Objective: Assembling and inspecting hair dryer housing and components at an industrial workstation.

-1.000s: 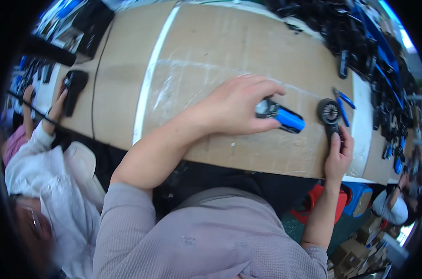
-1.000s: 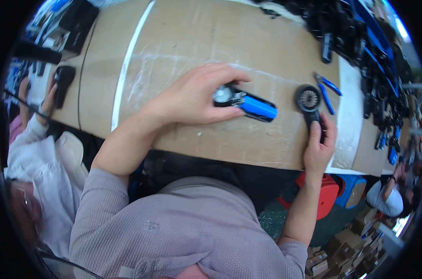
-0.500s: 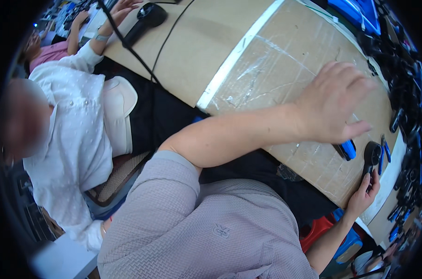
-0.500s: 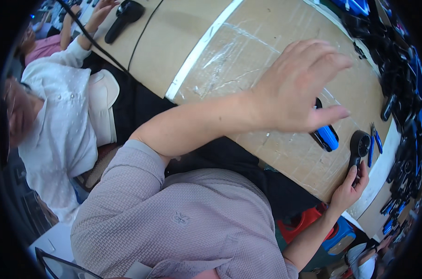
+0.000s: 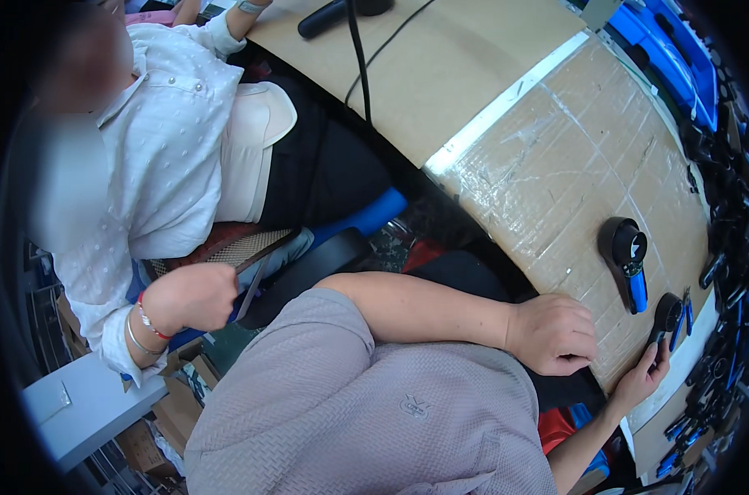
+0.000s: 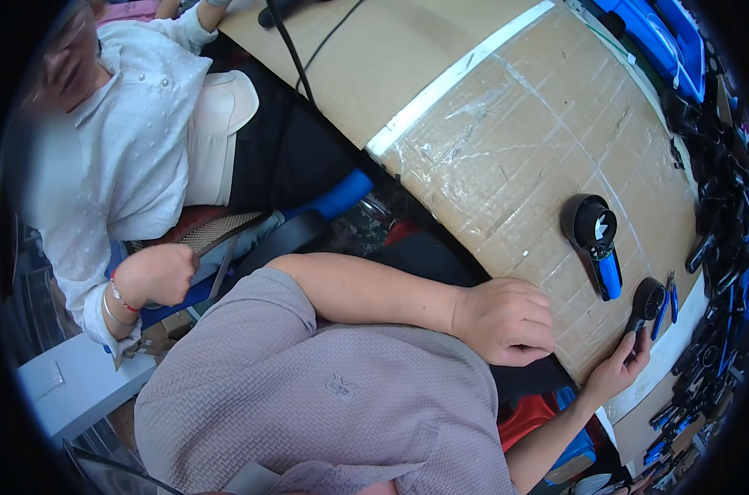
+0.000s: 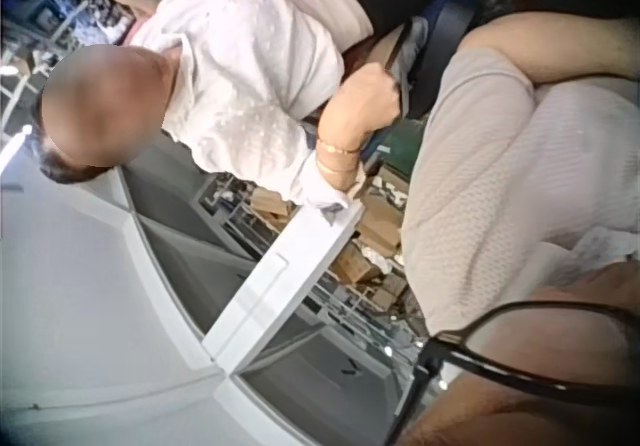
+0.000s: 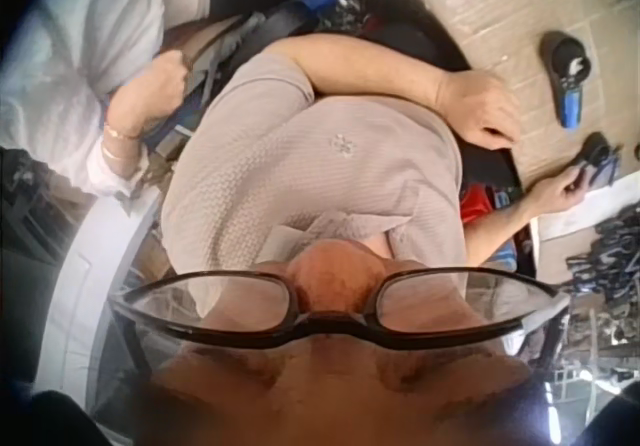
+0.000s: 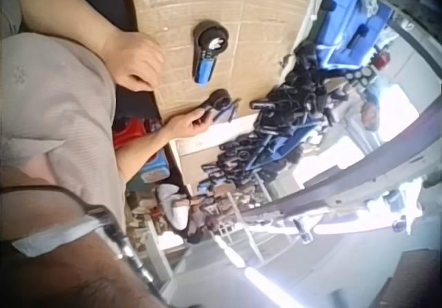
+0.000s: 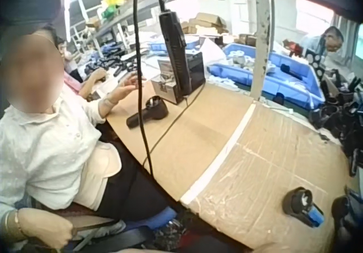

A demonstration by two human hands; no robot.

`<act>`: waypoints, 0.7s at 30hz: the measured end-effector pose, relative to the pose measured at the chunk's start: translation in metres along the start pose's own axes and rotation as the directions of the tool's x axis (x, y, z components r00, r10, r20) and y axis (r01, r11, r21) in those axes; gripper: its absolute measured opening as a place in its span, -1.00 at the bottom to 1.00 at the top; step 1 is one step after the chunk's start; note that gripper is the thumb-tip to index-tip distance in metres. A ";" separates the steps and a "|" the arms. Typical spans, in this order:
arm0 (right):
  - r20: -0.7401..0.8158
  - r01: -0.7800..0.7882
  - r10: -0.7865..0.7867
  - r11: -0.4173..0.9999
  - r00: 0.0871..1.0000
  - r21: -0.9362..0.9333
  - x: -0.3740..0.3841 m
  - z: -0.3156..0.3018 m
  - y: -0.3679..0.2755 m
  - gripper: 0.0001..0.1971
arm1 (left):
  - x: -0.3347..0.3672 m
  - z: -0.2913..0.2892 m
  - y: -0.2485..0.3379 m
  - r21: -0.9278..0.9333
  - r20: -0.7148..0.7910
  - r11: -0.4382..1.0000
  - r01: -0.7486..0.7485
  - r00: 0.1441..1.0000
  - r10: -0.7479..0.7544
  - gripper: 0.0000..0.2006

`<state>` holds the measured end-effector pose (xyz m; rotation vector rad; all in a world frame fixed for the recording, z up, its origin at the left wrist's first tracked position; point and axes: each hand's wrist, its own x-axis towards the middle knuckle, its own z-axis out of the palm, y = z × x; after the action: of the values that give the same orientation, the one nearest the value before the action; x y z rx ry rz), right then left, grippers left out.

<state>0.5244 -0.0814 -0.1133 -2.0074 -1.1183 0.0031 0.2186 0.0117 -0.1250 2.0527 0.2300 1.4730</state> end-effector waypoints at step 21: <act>0.020 0.059 -0.059 0.998 0.998 -0.036 0.005 -0.013 -0.003 -0.62 | -0.007 -0.035 0.035 -0.098 0.144 0.972 0.212 0.970 -0.197 -0.93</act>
<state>0.5299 -0.0851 -0.1007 -2.0093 -1.1971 -0.0289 0.1775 -0.0066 -0.1038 1.9637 0.2886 1.1922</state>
